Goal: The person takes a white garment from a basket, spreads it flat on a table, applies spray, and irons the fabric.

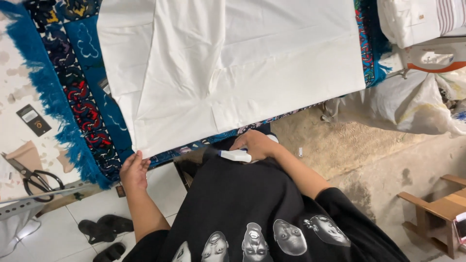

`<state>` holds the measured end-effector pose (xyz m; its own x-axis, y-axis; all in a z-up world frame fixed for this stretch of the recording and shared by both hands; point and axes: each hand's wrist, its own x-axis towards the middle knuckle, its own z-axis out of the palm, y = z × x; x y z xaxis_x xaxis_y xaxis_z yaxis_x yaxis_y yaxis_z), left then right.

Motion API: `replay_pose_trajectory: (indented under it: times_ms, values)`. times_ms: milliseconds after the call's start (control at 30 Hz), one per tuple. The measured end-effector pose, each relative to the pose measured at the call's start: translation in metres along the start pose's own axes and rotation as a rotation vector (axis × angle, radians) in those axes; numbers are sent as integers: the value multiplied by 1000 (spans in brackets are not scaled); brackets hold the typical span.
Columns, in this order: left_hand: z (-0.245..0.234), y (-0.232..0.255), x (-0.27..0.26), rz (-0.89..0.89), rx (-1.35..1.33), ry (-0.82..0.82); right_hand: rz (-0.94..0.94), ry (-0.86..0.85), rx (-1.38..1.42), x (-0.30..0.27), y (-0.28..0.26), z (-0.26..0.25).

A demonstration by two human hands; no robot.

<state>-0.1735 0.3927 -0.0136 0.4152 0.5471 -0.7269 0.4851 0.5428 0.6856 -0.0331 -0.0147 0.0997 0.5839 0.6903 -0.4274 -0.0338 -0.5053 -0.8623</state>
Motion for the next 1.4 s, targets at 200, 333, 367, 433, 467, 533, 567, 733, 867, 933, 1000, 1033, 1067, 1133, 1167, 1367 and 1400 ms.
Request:
replay_pose_trajectory:
  times_ms: [200, 333, 367, 433, 467, 533, 567, 733, 867, 933, 1000, 1033, 1067, 1133, 1167, 1367, 1400]
  values:
    - [17, 4, -31, -52, -143, 68, 162, 149, -81, -44, 34, -46]
    - [18, -28, -27, -68, -403, 222, 505, 212, -193, -83, 83, -116]
    - [21, -35, -31, -70, -476, 273, 615, 243, -219, -93, 90, -140]
    - [50, -34, -54, -110, -549, 367, 697, 186, -297, -98, 56, -199]
    - [65, -33, -66, -154, -611, 458, 786, 132, -367, -101, 38, -230]
    - [79, -74, -58, -215, -648, 466, 626, 253, -362, -104, 42, -287]
    - [84, -95, -56, -284, -668, 478, 477, 365, -340, -106, 45, -314]
    - [172, -163, -111, -461, 129, 77, 128, 733, -588, -35, 87, -437]
    - [201, -221, -138, -345, 1225, -505, -36, 1066, -612, 31, 95, -517]
    - [204, -239, -152, -321, 1083, -381, -162, 1139, -621, 68, 118, -558]
    - [205, -246, -172, -296, 948, -259, -287, 1211, -624, 105, 151, -590]
    - [208, -244, -183, -343, 882, -199, -248, 1260, -567, 126, 170, -604]
    - [210, -242, -194, -388, 815, -138, -208, 1307, -509, 147, 189, -616]
    - [213, -243, -207, -403, 825, -110, -190, 1314, -492, 166, 205, -612]
    - [210, -241, -214, -409, 848, -97, -162, 1339, -480, 172, 215, -607]
    - [203, -281, -211, -400, 999, -89, -201, 1263, -325, 140, 200, -567]
    - [201, -287, -199, -391, 1007, -96, -217, 1258, -298, 134, 198, -564]
